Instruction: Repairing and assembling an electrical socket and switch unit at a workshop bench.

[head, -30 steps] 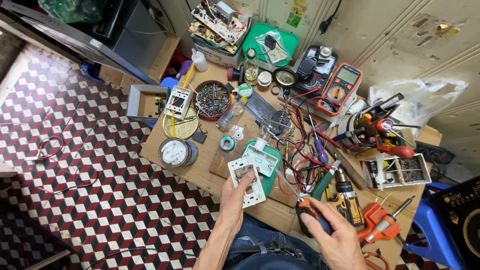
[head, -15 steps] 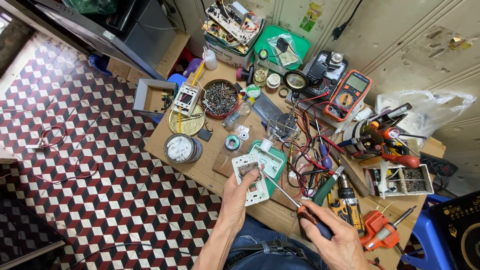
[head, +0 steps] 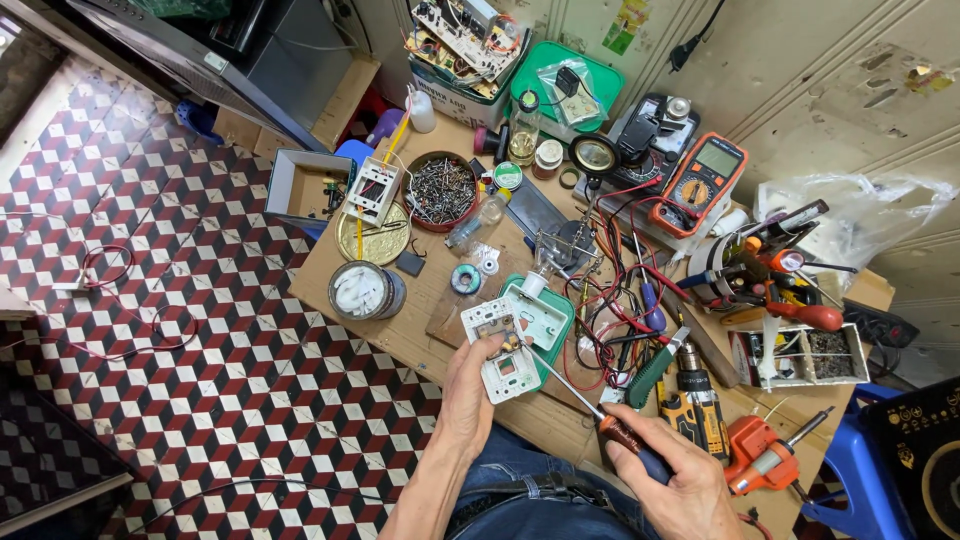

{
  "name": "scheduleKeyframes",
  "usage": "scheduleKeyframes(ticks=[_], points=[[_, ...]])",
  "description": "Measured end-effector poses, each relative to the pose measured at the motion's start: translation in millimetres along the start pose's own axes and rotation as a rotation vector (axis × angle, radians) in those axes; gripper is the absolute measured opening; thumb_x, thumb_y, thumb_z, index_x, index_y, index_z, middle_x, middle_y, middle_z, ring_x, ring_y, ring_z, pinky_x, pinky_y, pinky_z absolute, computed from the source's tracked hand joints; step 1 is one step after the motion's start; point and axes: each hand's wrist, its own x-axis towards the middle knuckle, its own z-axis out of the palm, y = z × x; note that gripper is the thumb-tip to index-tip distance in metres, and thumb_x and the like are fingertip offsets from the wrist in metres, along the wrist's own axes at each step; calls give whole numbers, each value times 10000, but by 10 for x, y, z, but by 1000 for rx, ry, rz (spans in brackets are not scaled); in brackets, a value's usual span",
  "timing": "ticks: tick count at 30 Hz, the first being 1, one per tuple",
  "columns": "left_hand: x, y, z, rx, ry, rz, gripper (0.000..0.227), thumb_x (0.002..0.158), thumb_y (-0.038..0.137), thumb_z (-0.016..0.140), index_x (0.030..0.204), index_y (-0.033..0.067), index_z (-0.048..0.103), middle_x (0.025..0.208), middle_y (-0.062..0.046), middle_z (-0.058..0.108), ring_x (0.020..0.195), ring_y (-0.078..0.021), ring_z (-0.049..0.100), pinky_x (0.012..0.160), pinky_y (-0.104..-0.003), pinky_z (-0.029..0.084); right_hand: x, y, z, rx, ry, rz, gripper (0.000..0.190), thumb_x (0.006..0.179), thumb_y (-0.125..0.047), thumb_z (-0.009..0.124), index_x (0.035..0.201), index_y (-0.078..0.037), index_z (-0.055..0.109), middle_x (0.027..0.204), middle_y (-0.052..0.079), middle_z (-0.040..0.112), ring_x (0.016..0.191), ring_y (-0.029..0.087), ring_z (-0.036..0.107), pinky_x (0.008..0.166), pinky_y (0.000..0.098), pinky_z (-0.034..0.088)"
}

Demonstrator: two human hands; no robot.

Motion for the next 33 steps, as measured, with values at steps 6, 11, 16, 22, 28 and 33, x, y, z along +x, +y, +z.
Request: scheduleKeyframes(ticks=[6, 11, 16, 22, 28, 33], points=[[-17, 14, -18, -79, 0, -77, 435, 924, 269, 563, 1260, 1, 629, 1124, -133, 730, 1006, -200, 719, 892, -362, 595, 49, -187, -19, -40, 43, 92, 451, 794, -144, 779, 1242, -130, 731, 1058, 39, 806, 959, 118, 763, 873, 269, 557], [-36, 25, 5, -37, 16, -85, 451, 905, 266, 560, 1277, 19, 624, 1145, -108, 731, 1010, -189, 713, 887, -366, 592, 49, -167, 21, -4, 21, 91, 442, 800, -142, 773, 1240, -123, 732, 1059, 34, 762, 941, 122, 763, 869, 266, 557], [-19, -39, -66, -12, 13, -52, 427, 908, 236, 582, 1270, 13, 616, 1162, -113, 708, 1059, -196, 697, 944, -375, 571, 62, -248, 1, -9, 8, 166, 435, 807, -134, 766, 1241, -126, 737, 1048, 35, 758, 923, 135, 760, 856, 270, 558], [-28, -50, -73, 46, -16, -4, 429, 870, 104, 608, 1290, 24, 592, 1227, -91, 686, 1140, -186, 651, 1019, -368, 524, 39, -531, -46, -159, 13, 38, 441, 810, -148, 750, 1249, -139, 704, 934, 30, 764, 839, 167, 724, 766, 292, 585], [-20, 29, -77, 358, -81, 151, 499, 841, -16, 628, 1334, 42, 581, 1272, -99, 671, 1146, -161, 604, 1049, -304, 454, 21, -623, -45, -532, 64, -222, 535, 760, -146, 761, 1288, -226, 722, 883, 67, 642, 596, 241, 702, 534, 393, 566], [-37, 92, -12, 421, -130, 208, 476, 836, -25, 590, 1302, 66, 556, 1380, -66, 654, 1203, -138, 607, 1080, -312, 450, 4, -458, 47, -261, 160, -249, 468, 783, -105, 778, 1243, -115, 695, 821, 36, 639, 631, 167, 697, 577, 330, 577]])
